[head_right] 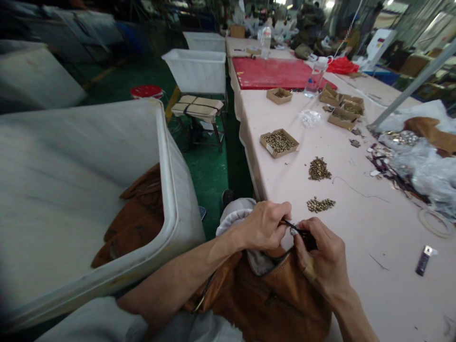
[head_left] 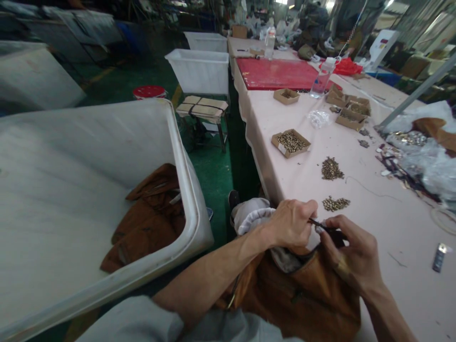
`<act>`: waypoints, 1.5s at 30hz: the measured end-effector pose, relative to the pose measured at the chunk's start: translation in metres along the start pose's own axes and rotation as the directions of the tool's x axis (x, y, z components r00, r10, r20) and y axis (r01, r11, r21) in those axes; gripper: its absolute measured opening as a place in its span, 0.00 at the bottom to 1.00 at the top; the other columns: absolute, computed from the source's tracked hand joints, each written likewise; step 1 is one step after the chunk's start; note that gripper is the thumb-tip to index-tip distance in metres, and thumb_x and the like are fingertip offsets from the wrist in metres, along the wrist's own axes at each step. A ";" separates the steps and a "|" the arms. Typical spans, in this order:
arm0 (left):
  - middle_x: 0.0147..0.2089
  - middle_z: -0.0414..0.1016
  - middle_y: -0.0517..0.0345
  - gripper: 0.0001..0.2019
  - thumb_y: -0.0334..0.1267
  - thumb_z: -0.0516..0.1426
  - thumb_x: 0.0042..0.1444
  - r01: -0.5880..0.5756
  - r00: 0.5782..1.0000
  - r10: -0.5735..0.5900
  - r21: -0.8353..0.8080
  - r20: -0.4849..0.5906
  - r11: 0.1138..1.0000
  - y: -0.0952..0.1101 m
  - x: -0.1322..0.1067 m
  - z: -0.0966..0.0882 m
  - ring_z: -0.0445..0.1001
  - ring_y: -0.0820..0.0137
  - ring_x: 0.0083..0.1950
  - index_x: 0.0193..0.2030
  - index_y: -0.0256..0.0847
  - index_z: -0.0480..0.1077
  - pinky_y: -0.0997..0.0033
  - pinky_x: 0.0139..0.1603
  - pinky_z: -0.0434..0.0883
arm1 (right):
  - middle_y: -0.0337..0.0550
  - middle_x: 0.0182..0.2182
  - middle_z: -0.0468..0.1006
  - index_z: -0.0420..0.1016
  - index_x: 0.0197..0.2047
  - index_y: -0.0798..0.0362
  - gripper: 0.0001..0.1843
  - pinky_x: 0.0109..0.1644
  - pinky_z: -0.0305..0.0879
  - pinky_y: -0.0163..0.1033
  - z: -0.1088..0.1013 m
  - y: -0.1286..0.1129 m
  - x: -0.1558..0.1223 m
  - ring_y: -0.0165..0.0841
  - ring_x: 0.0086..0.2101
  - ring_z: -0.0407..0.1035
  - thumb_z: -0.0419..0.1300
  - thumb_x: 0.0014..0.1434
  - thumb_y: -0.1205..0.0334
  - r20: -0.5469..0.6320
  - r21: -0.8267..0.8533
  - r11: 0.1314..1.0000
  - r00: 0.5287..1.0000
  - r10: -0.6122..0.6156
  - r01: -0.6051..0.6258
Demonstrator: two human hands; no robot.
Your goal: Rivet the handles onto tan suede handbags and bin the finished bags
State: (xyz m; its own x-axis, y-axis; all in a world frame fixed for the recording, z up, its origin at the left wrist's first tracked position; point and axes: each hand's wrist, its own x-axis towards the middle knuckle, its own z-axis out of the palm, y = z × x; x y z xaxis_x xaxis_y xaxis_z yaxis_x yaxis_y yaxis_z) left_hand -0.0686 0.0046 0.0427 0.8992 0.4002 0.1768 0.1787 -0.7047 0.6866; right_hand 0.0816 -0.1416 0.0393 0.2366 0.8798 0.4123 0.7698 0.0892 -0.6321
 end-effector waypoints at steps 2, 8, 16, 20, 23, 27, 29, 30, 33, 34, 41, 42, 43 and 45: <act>0.36 0.76 0.54 0.11 0.31 0.55 0.54 -0.013 0.999 0.015 0.039 -0.052 0.999 0.003 -0.002 0.004 0.72 0.64 0.36 0.45 0.40 0.70 0.67 0.36 0.63 | 0.42 0.36 0.76 0.75 0.41 0.51 0.02 0.36 0.69 0.38 -0.001 -0.003 0.002 0.34 0.35 0.72 0.63 0.64 0.64 -0.007 0.062 0.998 1.000 -0.019 0.020; 0.35 0.75 0.57 0.11 0.38 0.60 0.57 0.255 0.960 -0.151 -0.514 0.236 0.819 -0.005 -0.001 0.001 0.71 0.70 0.35 0.46 0.38 0.72 0.72 0.37 0.65 | 0.46 0.40 0.77 0.77 0.41 0.51 0.04 0.38 0.70 0.41 -0.005 -0.003 0.001 0.38 0.39 0.74 0.64 0.63 0.69 -0.100 0.148 0.986 0.993 -0.065 0.080; 0.24 0.75 0.56 0.18 0.47 0.71 0.44 0.497 0.865 -0.109 -0.806 0.490 0.322 -0.013 0.002 -0.002 0.67 0.75 0.24 0.31 0.33 0.76 0.74 0.27 0.59 | 0.49 0.43 0.78 0.79 0.40 0.49 0.05 0.40 0.72 0.44 -0.017 0.006 0.003 0.42 0.42 0.76 0.67 0.60 0.66 0.129 0.343 0.939 0.990 -0.048 0.001; 0.21 0.72 0.59 0.11 0.39 0.68 0.41 0.480 0.872 -0.289 -0.803 0.394 0.355 -0.011 -0.001 0.009 0.65 0.76 0.21 0.27 0.34 0.75 0.74 0.24 0.58 | 0.51 0.45 0.81 0.79 0.48 0.49 0.15 0.49 0.75 0.52 -0.029 0.064 0.003 0.45 0.44 0.77 0.68 0.60 0.53 0.114 0.458 0.864 0.977 0.178 -0.211; 0.19 0.70 0.61 0.09 0.38 0.67 0.40 0.482 0.864 -0.384 -0.761 0.327 0.435 -0.006 -0.003 0.015 0.64 0.76 0.19 0.24 0.34 0.74 0.75 0.22 0.55 | 0.49 0.39 0.83 0.79 0.48 0.52 0.19 0.46 0.75 0.49 -0.030 0.114 0.000 0.41 0.36 0.77 0.65 0.60 0.48 -0.067 0.136 0.906 0.909 0.412 -0.400; 0.18 0.70 0.61 0.10 0.40 0.66 0.41 0.517 0.849 -0.420 -0.666 0.320 0.538 -0.006 -0.004 0.020 0.64 0.75 0.19 0.27 0.34 0.77 0.75 0.20 0.55 | 0.48 0.34 0.83 0.81 0.42 0.55 0.20 0.40 0.73 0.44 -0.017 0.146 -0.006 0.40 0.32 0.75 0.64 0.58 0.46 -0.031 -0.057 0.896 0.898 0.439 -0.440; 0.20 0.72 0.60 0.10 0.40 0.65 0.42 0.502 0.862 -0.397 -0.640 0.315 0.582 -0.011 -0.004 0.023 0.66 0.74 0.21 0.29 0.34 0.79 0.76 0.21 0.56 | 0.46 0.32 0.83 0.82 0.41 0.55 0.21 0.36 0.71 0.40 -0.008 0.149 -0.006 0.38 0.31 0.74 0.64 0.59 0.45 0.013 -0.084 0.898 0.901 0.434 -0.432; 0.21 0.73 0.59 0.10 0.40 0.65 0.43 0.486 0.873 -0.379 -0.629 0.308 0.607 -0.014 -0.003 0.024 0.67 0.74 0.23 0.30 0.34 0.80 0.76 0.21 0.57 | 0.45 0.31 0.82 0.82 0.40 0.55 0.20 0.35 0.69 0.39 -0.004 0.149 -0.006 0.37 0.30 0.73 0.63 0.59 0.44 0.032 -0.103 0.899 0.902 0.430 -0.425; 0.26 0.77 0.57 0.12 0.40 0.65 0.44 0.447 0.894 -0.347 -0.602 0.283 0.661 -0.022 -0.003 0.025 0.72 0.72 0.27 0.33 0.34 0.81 0.76 0.25 0.61 | 0.43 0.28 0.80 0.81 0.37 0.54 0.19 0.32 0.65 0.38 0.004 0.150 -0.001 0.35 0.28 0.70 0.61 0.60 0.46 0.089 -0.164 0.903 0.905 0.415 -0.398; 0.26 0.77 0.57 0.13 0.41 0.65 0.45 0.446 0.895 -0.348 -0.598 0.280 0.666 -0.023 -0.003 0.025 0.72 0.71 0.28 0.35 0.34 0.81 0.76 0.26 0.62 | 0.43 0.28 0.79 0.81 0.37 0.54 0.18 0.32 0.64 0.37 0.004 0.151 0.000 0.35 0.27 0.70 0.61 0.60 0.47 0.111 -0.182 0.903 0.904 0.412 -0.389; 0.25 0.70 0.62 0.14 0.44 0.67 0.46 0.381 0.924 -0.314 -0.600 0.218 0.704 -0.023 -0.001 0.012 0.63 0.76 0.26 0.32 0.32 0.79 0.76 0.24 0.55 | 0.40 0.25 0.78 0.76 0.35 0.53 0.12 0.30 0.60 0.37 -0.004 0.151 0.008 0.36 0.26 0.70 0.59 0.60 0.53 0.230 -0.273 0.893 0.877 0.421 -0.357; 0.25 0.69 0.62 0.15 0.45 0.67 0.47 0.372 0.928 -0.303 -0.602 0.218 0.707 -0.022 -0.001 0.010 0.63 0.76 0.26 0.32 0.33 0.79 0.76 0.24 0.55 | 0.40 0.25 0.78 0.76 0.35 0.52 0.12 0.30 0.60 0.37 -0.005 0.149 0.008 0.36 0.26 0.70 0.58 0.60 0.53 0.244 -0.277 0.894 0.874 0.419 -0.351; 0.25 0.69 0.62 0.15 0.46 0.67 0.47 0.367 0.930 -0.294 -0.607 0.221 0.705 -0.021 -0.001 0.008 0.62 0.76 0.26 0.32 0.33 0.79 0.76 0.25 0.55 | 0.40 0.25 0.78 0.76 0.34 0.52 0.11 0.30 0.60 0.37 -0.005 0.147 0.008 0.36 0.26 0.70 0.58 0.60 0.54 0.257 -0.278 0.896 0.872 0.416 -0.346; 0.26 0.69 0.62 0.16 0.47 0.67 0.48 0.362 0.932 -0.270 -0.635 0.241 0.683 -0.019 -0.002 0.004 0.62 0.77 0.26 0.33 0.33 0.79 0.76 0.26 0.56 | 0.40 0.26 0.78 0.75 0.33 0.52 0.11 0.30 0.59 0.37 -0.003 0.144 0.007 0.36 0.27 0.70 0.58 0.59 0.54 0.265 -0.282 0.898 0.872 0.411 -0.337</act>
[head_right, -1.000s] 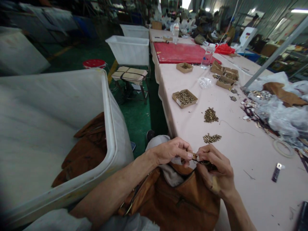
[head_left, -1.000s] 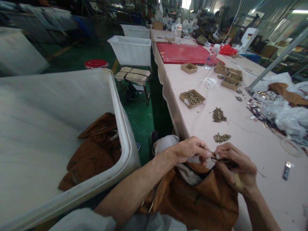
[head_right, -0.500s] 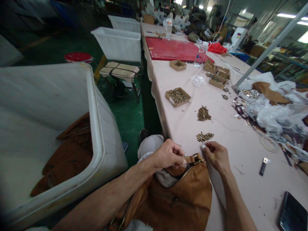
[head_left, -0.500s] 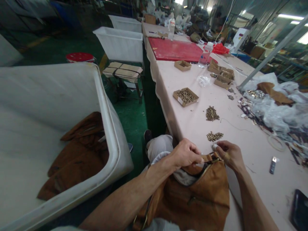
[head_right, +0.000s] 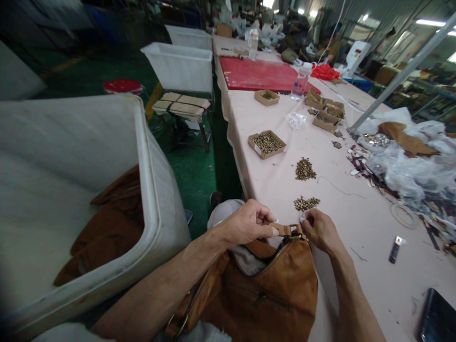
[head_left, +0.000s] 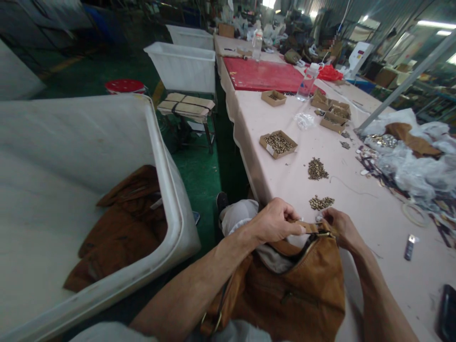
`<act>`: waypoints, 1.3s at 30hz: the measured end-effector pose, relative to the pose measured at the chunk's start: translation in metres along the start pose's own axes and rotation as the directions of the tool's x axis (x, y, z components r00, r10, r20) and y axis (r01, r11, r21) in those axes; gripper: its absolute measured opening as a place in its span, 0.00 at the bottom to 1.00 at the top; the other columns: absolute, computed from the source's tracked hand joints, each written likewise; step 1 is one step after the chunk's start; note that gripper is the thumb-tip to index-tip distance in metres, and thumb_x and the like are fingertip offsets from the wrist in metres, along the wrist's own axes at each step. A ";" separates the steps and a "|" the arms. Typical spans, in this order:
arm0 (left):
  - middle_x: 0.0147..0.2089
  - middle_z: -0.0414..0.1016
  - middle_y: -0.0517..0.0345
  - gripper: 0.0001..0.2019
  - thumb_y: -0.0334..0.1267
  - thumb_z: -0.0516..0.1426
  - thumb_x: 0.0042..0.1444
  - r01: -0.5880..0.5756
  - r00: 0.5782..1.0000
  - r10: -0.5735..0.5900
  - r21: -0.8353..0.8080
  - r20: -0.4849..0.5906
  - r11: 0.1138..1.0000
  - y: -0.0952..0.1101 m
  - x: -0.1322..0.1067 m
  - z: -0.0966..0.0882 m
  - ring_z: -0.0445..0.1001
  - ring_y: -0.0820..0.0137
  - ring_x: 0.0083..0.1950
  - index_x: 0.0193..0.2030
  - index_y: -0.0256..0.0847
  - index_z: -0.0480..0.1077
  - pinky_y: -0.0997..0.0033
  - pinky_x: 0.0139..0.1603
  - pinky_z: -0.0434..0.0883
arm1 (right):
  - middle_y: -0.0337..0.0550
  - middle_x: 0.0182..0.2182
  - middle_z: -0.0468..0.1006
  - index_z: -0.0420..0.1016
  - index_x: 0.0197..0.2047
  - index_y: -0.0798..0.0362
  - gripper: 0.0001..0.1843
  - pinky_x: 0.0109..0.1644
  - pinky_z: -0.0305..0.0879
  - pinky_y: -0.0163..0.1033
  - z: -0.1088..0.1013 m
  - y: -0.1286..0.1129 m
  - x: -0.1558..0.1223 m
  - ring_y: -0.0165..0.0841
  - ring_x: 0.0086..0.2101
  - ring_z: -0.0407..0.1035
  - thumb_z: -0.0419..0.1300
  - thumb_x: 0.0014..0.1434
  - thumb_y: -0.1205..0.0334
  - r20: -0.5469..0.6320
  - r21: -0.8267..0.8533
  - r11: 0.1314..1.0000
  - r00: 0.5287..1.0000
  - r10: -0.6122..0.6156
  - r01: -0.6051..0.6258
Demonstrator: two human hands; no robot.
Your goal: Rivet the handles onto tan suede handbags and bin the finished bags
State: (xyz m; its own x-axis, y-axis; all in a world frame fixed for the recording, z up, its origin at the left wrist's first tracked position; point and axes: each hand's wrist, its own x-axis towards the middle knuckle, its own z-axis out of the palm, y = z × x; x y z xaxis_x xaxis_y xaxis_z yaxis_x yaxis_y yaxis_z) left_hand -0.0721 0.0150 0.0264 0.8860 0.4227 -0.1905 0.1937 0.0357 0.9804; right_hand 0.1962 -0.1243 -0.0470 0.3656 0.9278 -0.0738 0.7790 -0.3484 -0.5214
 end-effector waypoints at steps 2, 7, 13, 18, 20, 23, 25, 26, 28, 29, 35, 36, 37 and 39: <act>0.27 0.70 0.61 0.17 0.48 0.68 0.48 -0.003 0.997 0.009 -0.072 0.071 0.997 0.005 -0.003 -0.002 0.62 0.77 0.27 0.35 0.33 0.79 0.76 0.26 0.56 | 0.40 0.25 0.76 0.74 0.31 0.52 0.11 0.30 0.58 0.37 0.001 -0.002 -0.002 0.36 0.27 0.69 0.59 0.58 0.53 -0.013 -0.008 1.000 1.000 -0.001 0.001; 0.27 0.69 0.61 0.20 0.49 0.68 0.49 0.000 0.972 0.038 -0.163 0.232 0.987 0.013 -0.008 -0.005 0.60 0.77 0.27 0.38 0.32 0.78 0.75 0.27 0.55 | 0.40 0.27 0.76 0.74 0.36 0.51 0.14 0.29 0.61 0.38 -0.029 -0.018 -0.015 0.36 0.27 0.69 0.56 0.64 0.50 -0.048 0.050 0.998 0.998 -0.036 0.038; 0.27 0.68 0.63 0.17 0.48 0.65 0.51 -0.059 0.991 0.049 0.074 0.125 0.996 0.006 -0.001 0.002 0.60 0.75 0.28 0.36 0.34 0.78 0.73 0.28 0.55 | 0.47 0.48 0.77 0.72 0.47 0.47 0.07 0.50 0.67 0.44 -0.076 -0.093 -0.050 0.42 0.48 0.72 0.56 0.69 0.59 -0.233 0.154 0.910 0.909 -0.344 0.384; 0.26 0.66 0.63 0.12 0.43 0.64 0.51 -0.039 0.998 0.026 0.217 0.059 0.975 0.011 0.000 0.008 0.61 0.74 0.29 0.35 0.35 0.78 0.73 0.27 0.55 | 0.50 0.47 0.73 0.70 0.47 0.49 0.05 0.48 0.69 0.45 -0.054 -0.129 -0.056 0.41 0.47 0.71 0.54 0.71 0.64 -0.073 0.162 0.847 0.862 -0.502 0.507; 0.26 0.65 0.64 0.11 0.42 0.64 0.51 -0.041 0.998 0.029 0.236 0.053 0.971 0.013 -0.002 0.009 0.60 0.74 0.28 0.35 0.35 0.78 0.73 0.27 0.55 | 0.49 0.47 0.73 0.70 0.47 0.49 0.05 0.47 0.69 0.45 -0.048 -0.130 -0.054 0.40 0.46 0.71 0.54 0.71 0.65 -0.049 0.174 0.841 0.857 -0.513 0.513; 0.26 0.65 0.64 0.11 0.42 0.63 0.51 -0.038 0.999 0.030 0.278 0.033 0.960 0.015 -0.004 0.010 0.60 0.74 0.28 0.34 0.35 0.77 0.73 0.27 0.55 | 0.48 0.47 0.73 0.70 0.47 0.49 0.04 0.47 0.69 0.43 -0.048 -0.130 -0.053 0.39 0.46 0.71 0.55 0.71 0.65 -0.049 0.216 0.827 0.852 -0.521 0.518; 0.26 0.66 0.64 0.10 0.41 0.63 0.51 -0.030 1.000 0.030 0.313 0.004 0.949 0.016 -0.006 0.011 0.62 0.74 0.29 0.35 0.35 0.78 0.73 0.27 0.55 | 0.47 0.46 0.73 0.71 0.46 0.49 0.04 0.46 0.69 0.43 -0.050 -0.131 -0.052 0.39 0.45 0.72 0.55 0.71 0.64 -0.042 0.253 0.829 0.862 -0.506 0.499; 0.26 0.65 0.64 0.10 0.41 0.63 0.51 -0.032 0.999 0.034 0.323 -0.002 0.946 0.017 -0.006 0.011 0.62 0.74 0.29 0.35 0.35 0.78 0.73 0.27 0.55 | 0.47 0.46 0.73 0.71 0.46 0.49 0.04 0.47 0.69 0.43 -0.050 -0.132 -0.052 0.39 0.45 0.72 0.55 0.71 0.64 -0.036 0.276 0.829 0.867 -0.497 0.486; 0.26 0.64 0.64 0.10 0.41 0.63 0.51 -0.044 0.999 0.047 0.330 -0.002 0.943 0.017 -0.008 0.011 0.62 0.74 0.29 0.35 0.35 0.78 0.73 0.27 0.54 | 0.47 0.47 0.74 0.72 0.45 0.48 0.04 0.49 0.69 0.43 -0.051 -0.133 -0.053 0.40 0.46 0.72 0.56 0.71 0.64 -0.018 0.323 0.826 0.876 -0.482 0.462; 0.25 0.63 0.65 0.10 0.41 0.63 0.51 -0.051 0.999 0.054 0.332 -0.001 0.942 0.017 -0.008 0.011 0.61 0.74 0.29 0.35 0.35 0.78 0.73 0.27 0.54 | 0.48 0.47 0.74 0.73 0.45 0.48 0.04 0.50 0.69 0.43 -0.050 -0.133 -0.053 0.40 0.47 0.72 0.56 0.71 0.64 -0.011 0.341 0.823 0.877 -0.480 0.455; 0.28 0.70 0.62 0.11 0.39 0.63 0.50 -0.096 0.992 0.119 0.381 -0.037 0.920 0.015 -0.010 0.011 0.65 0.73 0.32 0.37 0.35 0.80 0.72 0.30 0.57 | 0.47 0.49 0.76 0.76 0.44 0.48 0.05 0.53 0.68 0.43 -0.048 -0.129 -0.055 0.41 0.49 0.73 0.58 0.70 0.62 -0.010 0.369 0.836 0.901 -0.434 0.407; 0.30 0.73 0.60 0.11 0.39 0.63 0.50 -0.102 0.991 0.128 0.392 -0.042 0.914 0.015 -0.010 0.012 0.66 0.72 0.32 0.38 0.34 0.80 0.72 0.30 0.58 | 0.47 0.48 0.77 0.76 0.43 0.48 0.05 0.53 0.68 0.43 -0.048 -0.129 -0.055 0.42 0.49 0.73 0.58 0.70 0.62 -0.015 0.373 0.839 0.907 -0.421 0.395; 0.30 0.74 0.59 0.11 0.39 0.63 0.50 -0.103 0.990 0.133 0.404 -0.048 0.909 0.016 -0.011 0.012 0.67 0.72 0.32 0.38 0.34 0.80 0.72 0.31 0.59 | 0.47 0.48 0.77 0.77 0.42 0.48 0.05 0.53 0.68 0.43 -0.047 -0.128 -0.054 0.42 0.49 0.73 0.59 0.69 0.61 -0.016 0.381 0.841 0.912 -0.409 0.384; 0.31 0.76 0.58 0.11 0.39 0.62 0.50 -0.095 0.989 0.134 0.427 -0.061 0.899 0.019 -0.013 0.013 0.68 0.71 0.32 0.37 0.34 0.80 0.71 0.32 0.60 | 0.48 0.48 0.78 0.77 0.41 0.49 0.06 0.53 0.68 0.43 -0.046 -0.127 -0.053 0.43 0.49 0.73 0.60 0.69 0.59 -0.006 0.410 0.840 0.922 -0.387 0.355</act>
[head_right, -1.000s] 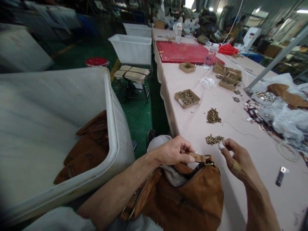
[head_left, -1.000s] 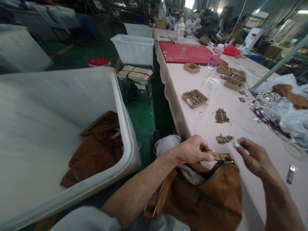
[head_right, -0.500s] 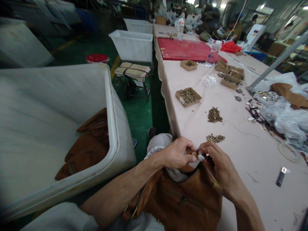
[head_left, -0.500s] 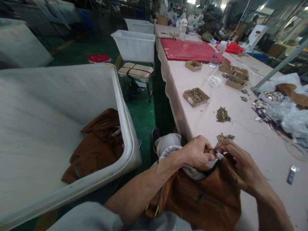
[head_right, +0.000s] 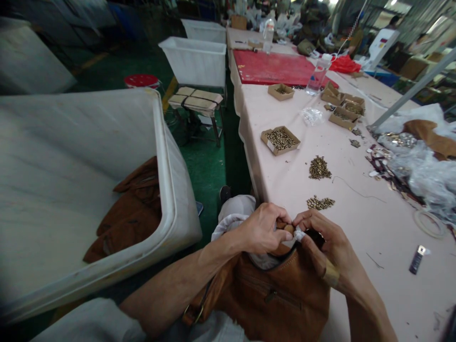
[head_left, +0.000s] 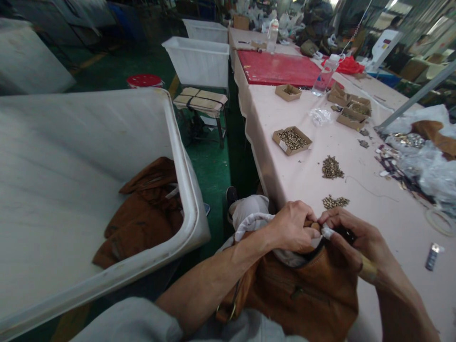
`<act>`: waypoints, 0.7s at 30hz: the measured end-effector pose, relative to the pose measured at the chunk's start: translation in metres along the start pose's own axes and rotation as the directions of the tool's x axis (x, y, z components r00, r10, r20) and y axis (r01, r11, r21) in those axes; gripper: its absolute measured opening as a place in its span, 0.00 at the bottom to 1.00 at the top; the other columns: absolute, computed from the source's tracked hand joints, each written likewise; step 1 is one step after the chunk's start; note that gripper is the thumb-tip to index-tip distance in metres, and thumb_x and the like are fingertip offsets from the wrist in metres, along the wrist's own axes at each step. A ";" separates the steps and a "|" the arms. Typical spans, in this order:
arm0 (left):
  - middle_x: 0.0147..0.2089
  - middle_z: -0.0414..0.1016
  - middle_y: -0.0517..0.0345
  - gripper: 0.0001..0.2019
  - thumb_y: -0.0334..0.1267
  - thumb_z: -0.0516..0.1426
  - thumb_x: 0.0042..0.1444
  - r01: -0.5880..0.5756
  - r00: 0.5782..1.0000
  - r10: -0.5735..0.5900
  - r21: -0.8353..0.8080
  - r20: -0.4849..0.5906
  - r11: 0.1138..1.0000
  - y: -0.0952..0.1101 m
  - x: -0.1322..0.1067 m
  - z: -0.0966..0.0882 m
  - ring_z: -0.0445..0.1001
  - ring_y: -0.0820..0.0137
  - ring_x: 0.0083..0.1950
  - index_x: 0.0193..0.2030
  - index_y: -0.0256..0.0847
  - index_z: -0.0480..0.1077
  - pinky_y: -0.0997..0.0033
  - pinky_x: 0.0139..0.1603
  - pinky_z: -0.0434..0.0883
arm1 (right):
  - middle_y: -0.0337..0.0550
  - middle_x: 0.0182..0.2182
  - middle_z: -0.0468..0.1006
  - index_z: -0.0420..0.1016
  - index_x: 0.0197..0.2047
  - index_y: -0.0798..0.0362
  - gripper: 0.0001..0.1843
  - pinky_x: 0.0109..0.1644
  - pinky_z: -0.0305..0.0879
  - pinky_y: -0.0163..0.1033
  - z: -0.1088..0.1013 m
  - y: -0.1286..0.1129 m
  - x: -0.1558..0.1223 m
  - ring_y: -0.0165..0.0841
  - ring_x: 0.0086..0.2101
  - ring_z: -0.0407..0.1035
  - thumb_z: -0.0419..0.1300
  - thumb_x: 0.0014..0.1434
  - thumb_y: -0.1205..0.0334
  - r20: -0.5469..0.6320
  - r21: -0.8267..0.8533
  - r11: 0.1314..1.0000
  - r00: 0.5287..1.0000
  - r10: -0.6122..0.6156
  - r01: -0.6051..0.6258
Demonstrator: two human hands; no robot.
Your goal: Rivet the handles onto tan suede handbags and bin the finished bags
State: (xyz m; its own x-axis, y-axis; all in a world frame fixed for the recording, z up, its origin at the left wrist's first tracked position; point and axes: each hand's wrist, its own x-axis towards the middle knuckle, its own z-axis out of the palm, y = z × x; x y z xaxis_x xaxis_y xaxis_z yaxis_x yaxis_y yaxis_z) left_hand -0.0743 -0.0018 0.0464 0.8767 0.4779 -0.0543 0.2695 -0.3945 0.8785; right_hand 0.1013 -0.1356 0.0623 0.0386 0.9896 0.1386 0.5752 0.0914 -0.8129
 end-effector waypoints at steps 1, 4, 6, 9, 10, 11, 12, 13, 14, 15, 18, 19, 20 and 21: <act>0.31 0.77 0.57 0.11 0.38 0.62 0.50 0.002 1.000 -0.002 0.010 -0.006 1.000 0.002 -0.001 -0.001 0.70 0.70 0.33 0.37 0.35 0.80 0.71 0.32 0.61 | 0.48 0.48 0.78 0.77 0.41 0.49 0.06 0.53 0.68 0.43 0.000 0.001 0.000 0.44 0.49 0.73 0.60 0.68 0.58 -0.003 0.020 1.000 1.000 0.020 -0.020; 0.34 0.80 0.54 0.11 0.37 0.62 0.50 0.002 1.000 -0.002 0.029 -0.005 1.000 0.008 -0.004 -0.002 0.73 0.68 0.35 0.39 0.36 0.81 0.71 0.35 0.65 | 0.48 0.47 0.79 0.77 0.40 0.50 0.09 0.49 0.69 0.41 0.002 0.006 -0.002 0.44 0.48 0.74 0.63 0.67 0.54 -0.007 0.098 0.989 0.993 0.115 -0.114; 0.36 0.82 0.52 0.12 0.37 0.61 0.50 -0.010 1.000 0.010 0.031 0.002 0.999 0.011 -0.006 -0.002 0.75 0.66 0.37 0.40 0.36 0.81 0.71 0.37 0.67 | 0.47 0.42 0.81 0.77 0.40 0.51 0.11 0.43 0.69 0.39 0.002 0.009 -0.004 0.42 0.43 0.74 0.64 0.66 0.52 0.001 0.124 0.969 0.976 0.218 -0.216; 0.39 0.83 0.50 0.14 0.37 0.61 0.51 -0.040 0.999 0.040 0.011 -0.012 0.999 0.013 -0.011 0.002 0.78 0.64 0.40 0.43 0.36 0.81 0.70 0.41 0.70 | 0.45 0.35 0.80 0.78 0.41 0.52 0.14 0.36 0.67 0.38 0.001 0.011 -0.006 0.38 0.35 0.73 0.65 0.65 0.48 0.006 0.119 0.937 0.944 0.331 -0.329; 0.41 0.83 0.49 0.14 0.37 0.61 0.51 -0.044 0.999 0.044 0.002 -0.022 0.999 0.013 -0.012 0.003 0.78 0.63 0.41 0.44 0.36 0.81 0.69 0.42 0.71 | 0.46 0.35 0.80 0.78 0.41 0.52 0.15 0.36 0.67 0.38 0.000 0.010 -0.006 0.38 0.35 0.72 0.65 0.65 0.48 0.008 0.117 0.933 0.940 0.342 -0.340; 0.42 0.84 0.48 0.14 0.37 0.61 0.52 -0.041 0.999 0.040 -0.004 -0.033 0.999 0.013 -0.012 0.004 0.79 0.62 0.42 0.44 0.36 0.81 0.69 0.44 0.71 | 0.46 0.35 0.80 0.78 0.41 0.53 0.16 0.36 0.67 0.38 -0.001 0.010 -0.006 0.38 0.35 0.72 0.65 0.65 0.47 0.013 0.119 0.932 0.939 0.343 -0.342; 0.42 0.84 0.48 0.15 0.38 0.61 0.52 -0.033 0.999 0.033 -0.009 -0.036 0.999 0.013 -0.013 0.004 0.79 0.62 0.42 0.45 0.37 0.81 0.68 0.44 0.71 | 0.46 0.35 0.80 0.78 0.41 0.53 0.16 0.36 0.67 0.38 -0.002 0.009 -0.006 0.39 0.35 0.72 0.65 0.65 0.47 0.020 0.122 0.932 0.940 0.341 -0.340; 0.42 0.84 0.48 0.14 0.38 0.61 0.52 -0.025 0.999 0.025 -0.011 -0.035 1.000 0.013 -0.013 0.004 0.79 0.62 0.42 0.44 0.37 0.81 0.68 0.44 0.71 | 0.47 0.35 0.80 0.79 0.41 0.53 0.17 0.36 0.68 0.38 -0.002 0.008 -0.006 0.39 0.35 0.72 0.65 0.64 0.47 0.023 0.126 0.932 0.941 0.338 -0.338; 0.42 0.84 0.48 0.14 0.38 0.61 0.52 -0.019 0.999 0.018 -0.011 -0.028 1.000 0.013 -0.013 0.004 0.79 0.62 0.42 0.44 0.37 0.81 0.68 0.43 0.71 | 0.47 0.35 0.80 0.79 0.41 0.54 0.17 0.37 0.68 0.39 -0.003 0.007 -0.005 0.39 0.35 0.72 0.65 0.64 0.47 0.022 0.131 0.932 0.941 0.338 -0.338; 0.41 0.84 0.48 0.14 0.38 0.61 0.52 -0.013 1.000 0.013 -0.010 -0.021 1.000 0.014 -0.013 0.003 0.79 0.62 0.41 0.43 0.37 0.81 0.68 0.42 0.70 | 0.47 0.35 0.80 0.79 0.41 0.54 0.17 0.37 0.69 0.39 -0.004 0.006 -0.005 0.39 0.35 0.72 0.65 0.64 0.47 0.025 0.137 0.931 0.940 0.339 -0.339; 0.38 0.83 0.51 0.14 0.38 0.62 0.51 0.001 1.000 -0.001 -0.015 -0.015 1.000 0.013 -0.011 0.002 0.78 0.65 0.38 0.43 0.37 0.81 0.70 0.38 0.69 | 0.47 0.36 0.80 0.78 0.42 0.54 0.17 0.38 0.70 0.39 -0.006 0.008 -0.006 0.40 0.37 0.73 0.65 0.65 0.47 0.067 0.152 0.929 0.941 0.332 -0.339; 0.38 0.83 0.52 0.14 0.39 0.62 0.51 0.000 1.000 0.000 -0.017 -0.020 1.000 0.012 -0.011 0.003 0.77 0.65 0.38 0.43 0.38 0.81 0.70 0.38 0.68 | 0.47 0.37 0.80 0.78 0.43 0.54 0.17 0.38 0.71 0.39 -0.007 0.009 -0.007 0.40 0.37 0.74 0.65 0.65 0.47 0.082 0.156 0.928 0.941 0.330 -0.339; 0.37 0.83 0.53 0.13 0.39 0.62 0.51 -0.002 1.000 0.001 -0.020 -0.027 1.000 0.011 -0.010 0.003 0.77 0.66 0.37 0.43 0.38 0.81 0.70 0.37 0.68 | 0.47 0.38 0.81 0.78 0.44 0.54 0.17 0.39 0.71 0.39 -0.007 0.010 -0.008 0.41 0.38 0.74 0.65 0.65 0.47 0.092 0.160 0.927 0.940 0.328 -0.339; 0.37 0.82 0.53 0.13 0.39 0.62 0.51 -0.002 0.999 0.001 -0.022 -0.033 1.000 0.010 -0.010 0.004 0.76 0.66 0.37 0.42 0.38 0.81 0.71 0.37 0.67 | 0.47 0.39 0.81 0.78 0.45 0.53 0.17 0.40 0.71 0.39 -0.007 0.011 -0.008 0.41 0.39 0.74 0.64 0.66 0.48 0.095 0.162 0.927 0.940 0.327 -0.339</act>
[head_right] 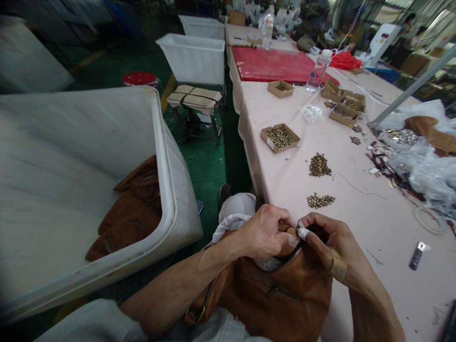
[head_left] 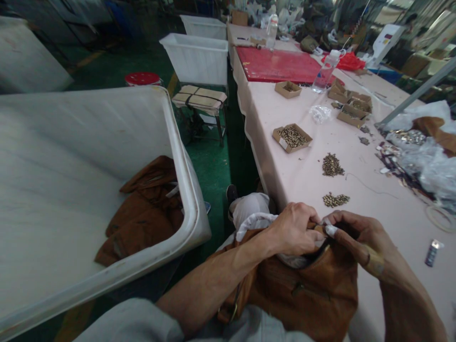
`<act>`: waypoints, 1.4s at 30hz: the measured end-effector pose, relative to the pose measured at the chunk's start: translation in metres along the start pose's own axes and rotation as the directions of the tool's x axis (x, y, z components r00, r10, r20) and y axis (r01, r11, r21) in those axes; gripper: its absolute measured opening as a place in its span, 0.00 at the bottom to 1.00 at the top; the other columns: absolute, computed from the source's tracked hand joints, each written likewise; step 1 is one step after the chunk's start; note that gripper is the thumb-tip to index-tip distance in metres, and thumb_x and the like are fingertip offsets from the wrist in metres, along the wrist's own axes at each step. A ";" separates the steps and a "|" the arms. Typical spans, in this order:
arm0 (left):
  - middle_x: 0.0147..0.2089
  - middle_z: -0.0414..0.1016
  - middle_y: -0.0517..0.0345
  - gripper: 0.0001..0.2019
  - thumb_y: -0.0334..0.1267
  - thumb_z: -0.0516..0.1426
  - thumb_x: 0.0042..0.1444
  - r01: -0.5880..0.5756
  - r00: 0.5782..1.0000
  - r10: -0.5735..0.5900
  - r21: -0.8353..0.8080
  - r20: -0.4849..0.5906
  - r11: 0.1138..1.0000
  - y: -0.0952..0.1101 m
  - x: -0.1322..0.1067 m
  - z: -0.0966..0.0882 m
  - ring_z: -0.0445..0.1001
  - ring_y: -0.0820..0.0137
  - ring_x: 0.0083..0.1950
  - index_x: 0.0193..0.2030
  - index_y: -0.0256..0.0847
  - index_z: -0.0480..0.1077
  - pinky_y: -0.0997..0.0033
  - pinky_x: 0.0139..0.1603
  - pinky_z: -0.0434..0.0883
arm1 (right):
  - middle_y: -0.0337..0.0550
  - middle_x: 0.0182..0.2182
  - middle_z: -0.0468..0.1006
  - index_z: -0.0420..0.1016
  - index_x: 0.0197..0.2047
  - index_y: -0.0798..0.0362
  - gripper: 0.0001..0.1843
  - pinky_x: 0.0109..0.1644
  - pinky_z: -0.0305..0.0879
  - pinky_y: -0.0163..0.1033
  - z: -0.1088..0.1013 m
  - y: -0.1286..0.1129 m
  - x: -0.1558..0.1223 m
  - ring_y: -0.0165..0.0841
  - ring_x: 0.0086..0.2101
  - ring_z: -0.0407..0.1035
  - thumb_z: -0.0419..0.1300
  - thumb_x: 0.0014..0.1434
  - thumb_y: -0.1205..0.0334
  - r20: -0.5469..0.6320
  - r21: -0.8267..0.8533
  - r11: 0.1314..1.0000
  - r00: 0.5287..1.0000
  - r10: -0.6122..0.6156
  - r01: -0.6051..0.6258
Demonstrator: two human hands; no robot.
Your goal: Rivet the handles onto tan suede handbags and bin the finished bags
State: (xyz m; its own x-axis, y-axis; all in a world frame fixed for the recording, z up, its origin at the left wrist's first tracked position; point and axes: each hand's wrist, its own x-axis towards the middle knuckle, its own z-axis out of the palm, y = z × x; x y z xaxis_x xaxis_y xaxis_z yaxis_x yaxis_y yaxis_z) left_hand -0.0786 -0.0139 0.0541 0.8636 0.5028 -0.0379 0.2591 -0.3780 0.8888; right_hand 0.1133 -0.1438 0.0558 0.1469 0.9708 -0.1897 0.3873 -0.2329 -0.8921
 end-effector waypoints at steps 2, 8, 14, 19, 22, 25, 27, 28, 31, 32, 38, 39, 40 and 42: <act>0.37 0.82 0.54 0.13 0.39 0.63 0.51 0.008 1.000 -0.008 -0.008 -0.005 1.000 -0.002 0.001 0.002 0.76 0.67 0.37 0.41 0.38 0.81 0.71 0.37 0.67 | 0.47 0.40 0.81 0.78 0.46 0.53 0.16 0.39 0.71 0.38 0.001 0.002 -0.001 0.40 0.39 0.74 0.65 0.66 0.48 -0.013 0.004 1.000 1.000 0.005 -0.005; 0.34 0.79 0.58 0.13 0.39 0.64 0.50 0.049 0.999 -0.048 -0.079 0.014 0.996 -0.005 0.004 0.001 0.73 0.71 0.35 0.41 0.36 0.81 0.73 0.36 0.65 | 0.44 0.41 0.82 0.81 0.43 0.50 0.10 0.44 0.70 0.37 0.007 -0.004 -0.004 0.39 0.42 0.75 0.66 0.66 0.53 -0.133 -0.022 0.995 0.986 -0.099 0.097; 0.32 0.75 0.60 0.16 0.41 0.66 0.49 0.112 0.992 -0.103 -0.152 0.070 0.982 -0.008 0.007 0.000 0.68 0.73 0.32 0.42 0.34 0.81 0.75 0.32 0.63 | 0.44 0.44 0.81 0.79 0.44 0.49 0.09 0.49 0.68 0.38 0.005 -0.005 -0.003 0.41 0.46 0.74 0.63 0.68 0.53 -0.078 -0.078 0.986 0.986 -0.150 0.144; 0.31 0.75 0.61 0.14 0.40 0.66 0.48 0.127 0.990 -0.113 -0.183 0.085 0.975 -0.008 0.007 0.001 0.68 0.74 0.32 0.40 0.34 0.81 0.75 0.31 0.61 | 0.43 0.42 0.79 0.75 0.44 0.50 0.11 0.45 0.67 0.39 0.000 -0.007 -0.003 0.38 0.42 0.73 0.59 0.70 0.51 0.026 -0.185 0.971 0.989 -0.149 0.151; 0.30 0.73 0.63 0.14 0.40 0.67 0.47 0.138 0.989 -0.123 -0.217 0.081 0.966 -0.009 0.007 0.003 0.66 0.75 0.31 0.40 0.34 0.81 0.75 0.31 0.61 | 0.43 0.41 0.78 0.73 0.44 0.50 0.12 0.43 0.67 0.39 -0.002 -0.009 -0.005 0.38 0.40 0.72 0.55 0.72 0.51 0.077 -0.218 0.963 0.987 -0.142 0.156; 0.29 0.72 0.64 0.15 0.41 0.67 0.47 0.141 0.989 -0.125 -0.244 0.082 0.960 -0.010 0.007 0.005 0.65 0.76 0.30 0.40 0.34 0.81 0.75 0.30 0.61 | 0.43 0.41 0.77 0.70 0.46 0.49 0.11 0.42 0.67 0.39 -0.003 -0.008 -0.005 0.37 0.40 0.71 0.54 0.73 0.51 0.113 -0.195 0.967 0.983 -0.146 0.166; 0.29 0.71 0.63 0.15 0.41 0.67 0.47 0.142 0.988 -0.123 -0.257 0.089 0.956 -0.011 0.007 0.005 0.65 0.75 0.31 0.40 0.33 0.80 0.74 0.29 0.59 | 0.44 0.43 0.76 0.70 0.47 0.49 0.10 0.44 0.67 0.40 -0.003 -0.007 -0.005 0.38 0.42 0.71 0.53 0.73 0.52 0.124 -0.175 0.968 0.979 -0.160 0.180; 0.29 0.71 0.63 0.15 0.42 0.67 0.48 0.142 0.988 -0.122 -0.264 0.092 0.954 -0.011 0.008 0.004 0.65 0.75 0.31 0.40 0.33 0.80 0.74 0.29 0.59 | 0.45 0.44 0.76 0.70 0.47 0.49 0.10 0.46 0.67 0.40 -0.003 -0.006 -0.004 0.39 0.43 0.71 0.53 0.73 0.53 0.125 -0.167 0.968 0.978 -0.170 0.189; 0.28 0.70 0.64 0.16 0.43 0.67 0.47 0.147 0.987 -0.125 -0.269 0.099 0.952 -0.011 0.008 0.003 0.65 0.75 0.30 0.39 0.33 0.80 0.74 0.29 0.58 | 0.47 0.46 0.76 0.70 0.46 0.49 0.10 0.47 0.67 0.41 -0.001 -0.006 -0.002 0.41 0.45 0.71 0.53 0.73 0.53 0.118 -0.149 0.965 0.973 -0.198 0.214; 0.28 0.70 0.63 0.16 0.43 0.67 0.47 0.150 0.987 -0.128 -0.264 0.099 0.953 -0.011 0.008 0.002 0.64 0.75 0.30 0.39 0.33 0.80 0.74 0.29 0.58 | 0.47 0.47 0.76 0.71 0.45 0.50 0.11 0.47 0.67 0.41 0.000 -0.007 -0.002 0.41 0.44 0.71 0.53 0.73 0.53 0.111 -0.144 0.965 0.973 -0.203 0.218; 0.29 0.70 0.63 0.15 0.42 0.66 0.47 0.126 0.991 -0.113 -0.229 0.068 0.965 -0.011 0.008 0.003 0.64 0.75 0.30 0.39 0.33 0.80 0.74 0.29 0.58 | 0.46 0.46 0.78 0.75 0.42 0.49 0.07 0.48 0.67 0.40 0.003 -0.010 -0.005 0.41 0.46 0.73 0.59 0.71 0.56 0.002 -0.139 0.966 0.975 -0.222 0.220; 0.29 0.70 0.63 0.15 0.42 0.66 0.47 0.121 0.992 -0.109 -0.223 0.064 0.967 -0.011 0.008 0.003 0.65 0.75 0.30 0.39 0.33 0.80 0.74 0.29 0.59 | 0.46 0.46 0.78 0.76 0.42 0.48 0.06 0.49 0.67 0.41 0.003 -0.010 -0.005 0.41 0.46 0.73 0.60 0.70 0.56 -0.022 -0.133 0.965 0.973 -0.231 0.226; 0.29 0.70 0.63 0.14 0.41 0.66 0.47 0.115 0.993 -0.104 -0.217 0.060 0.969 -0.010 0.008 0.003 0.65 0.74 0.30 0.39 0.34 0.80 0.74 0.30 0.59 | 0.45 0.46 0.78 0.77 0.42 0.48 0.05 0.50 0.68 0.41 0.004 -0.009 -0.005 0.41 0.47 0.74 0.61 0.69 0.57 -0.044 -0.122 0.964 0.969 -0.243 0.236; 0.29 0.71 0.63 0.13 0.41 0.66 0.47 0.093 0.995 -0.086 -0.199 0.047 0.976 -0.009 0.009 0.001 0.65 0.74 0.31 0.38 0.34 0.80 0.74 0.31 0.60 | 0.45 0.46 0.79 0.79 0.43 0.47 0.04 0.51 0.68 0.42 0.005 -0.007 -0.004 0.42 0.48 0.74 0.63 0.68 0.58 -0.070 -0.094 0.961 0.961 -0.266 0.259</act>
State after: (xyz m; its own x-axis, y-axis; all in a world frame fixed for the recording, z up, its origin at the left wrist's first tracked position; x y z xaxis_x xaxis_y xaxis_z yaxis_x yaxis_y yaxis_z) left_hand -0.0727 -0.0071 0.0449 0.8574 0.4966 -0.1353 0.2476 -0.1674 0.9543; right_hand 0.1058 -0.1455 0.0606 0.1022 0.9912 0.0839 0.4958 0.0223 -0.8682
